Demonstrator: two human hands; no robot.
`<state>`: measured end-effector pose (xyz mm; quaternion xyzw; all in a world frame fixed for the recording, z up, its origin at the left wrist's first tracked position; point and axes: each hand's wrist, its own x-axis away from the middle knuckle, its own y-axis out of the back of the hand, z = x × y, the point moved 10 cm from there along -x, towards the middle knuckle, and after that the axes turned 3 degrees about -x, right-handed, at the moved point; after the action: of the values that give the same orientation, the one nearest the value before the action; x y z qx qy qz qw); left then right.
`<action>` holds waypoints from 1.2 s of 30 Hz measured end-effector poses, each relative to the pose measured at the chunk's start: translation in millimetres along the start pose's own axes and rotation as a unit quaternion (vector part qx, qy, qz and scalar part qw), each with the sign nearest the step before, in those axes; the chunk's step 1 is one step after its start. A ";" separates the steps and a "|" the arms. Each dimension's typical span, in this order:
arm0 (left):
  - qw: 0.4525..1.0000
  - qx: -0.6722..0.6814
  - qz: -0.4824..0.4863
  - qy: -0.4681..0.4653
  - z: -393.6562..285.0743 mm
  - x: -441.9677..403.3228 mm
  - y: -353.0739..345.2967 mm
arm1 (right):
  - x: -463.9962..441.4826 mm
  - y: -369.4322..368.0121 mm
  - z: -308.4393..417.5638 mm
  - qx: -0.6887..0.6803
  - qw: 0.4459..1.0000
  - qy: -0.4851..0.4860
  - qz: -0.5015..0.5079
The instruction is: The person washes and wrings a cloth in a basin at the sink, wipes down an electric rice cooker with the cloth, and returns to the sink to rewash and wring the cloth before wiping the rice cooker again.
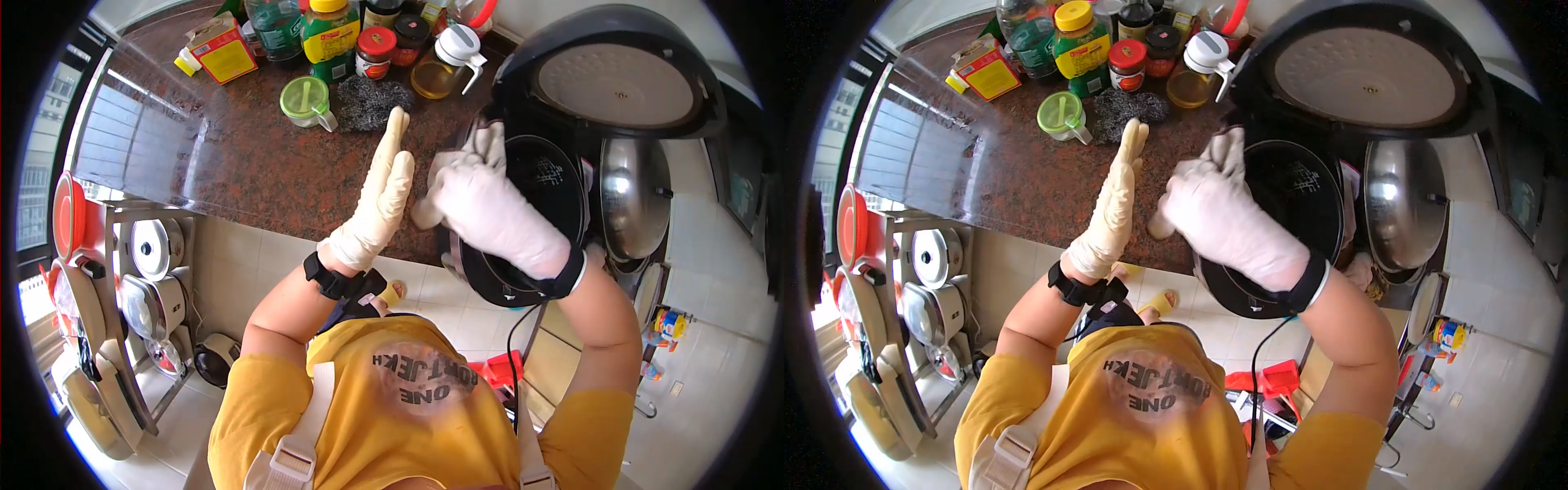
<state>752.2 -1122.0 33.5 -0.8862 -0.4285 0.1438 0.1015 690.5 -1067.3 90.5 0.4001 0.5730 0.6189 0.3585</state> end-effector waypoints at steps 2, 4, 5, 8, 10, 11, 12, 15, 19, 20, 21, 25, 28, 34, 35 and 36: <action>0.993 -0.107 0.013 -0.042 -14.1 -7.0 -9.3 | 8.5 -8.0 16.9 0.030 0.996 -0.023 0.076; 0.989 -0.128 0.019 -0.070 -17.2 -11.9 -15.1 | 20.6 -12.9 25.1 -0.088 0.987 -0.068 0.114; 0.985 -0.158 0.024 -0.061 -19.5 -13.5 -20.5 | 31.8 -28.2 28.2 -0.145 0.982 -0.066 0.102; 0.977 -0.209 0.046 -0.017 -5.9 -13.6 -37.3 | 66.2 -2.0 48.7 -0.156 0.985 -0.024 -0.065; 0.964 -0.255 0.067 -0.010 14.1 -7.4 -50.2 | 88.5 -4.0 59.3 -0.149 0.986 -0.058 -0.054; 0.955 -0.285 0.082 0.000 18.2 -6.1 -57.7 | 99.1 -10.3 63.2 -0.155 0.984 -0.069 -0.050; 0.954 -0.287 0.092 -0.001 22.0 -6.4 -63.6 | 108.4 -13.5 66.1 -0.161 0.983 -0.080 -0.048; 0.917 -0.381 0.113 -0.037 30.8 -11.5 -80.7 | 139.5 -3.2 75.1 -0.105 0.985 -0.111 -0.081; 0.842 -0.525 0.102 -0.075 30.6 -20.6 -94.0 | 181.2 -6.5 73.9 -0.051 0.983 -0.163 -0.070; 0.840 -0.528 0.107 -0.070 34.2 -19.5 -94.1 | 193.5 -19.6 71.6 -0.071 0.980 -0.186 -0.020; 0.837 -0.531 0.113 -0.074 36.3 -18.3 -94.5 | 206.2 -17.2 66.6 -0.084 0.974 -0.205 -0.057; 0.851 -0.505 0.120 -0.083 45.3 -11.2 -95.4 | 215.7 -35.5 65.7 -0.128 0.966 -0.224 -0.018; 0.867 -0.476 0.120 -0.086 47.3 -10.1 -97.9 | 172.5 -15.5 65.3 -0.126 0.963 -0.209 -0.113; 0.899 -0.410 0.137 -0.072 55.5 -10.9 -94.5 | 166.7 -0.2 62.4 -0.064 0.970 -0.157 -0.177; 0.904 -0.398 0.141 -0.065 55.3 -10.8 -94.9 | 183.1 -1.4 60.1 -0.108 0.963 -0.164 -0.183; 0.909 -0.387 0.143 -0.059 54.9 -10.8 -95.3 | 197.8 -4.0 57.8 -0.151 0.955 -0.170 -0.189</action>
<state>657.4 -1069.0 12.6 -0.8978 -0.3244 0.0314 -0.2964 659.2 -864.1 104.6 0.3249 0.4684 0.5423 0.6173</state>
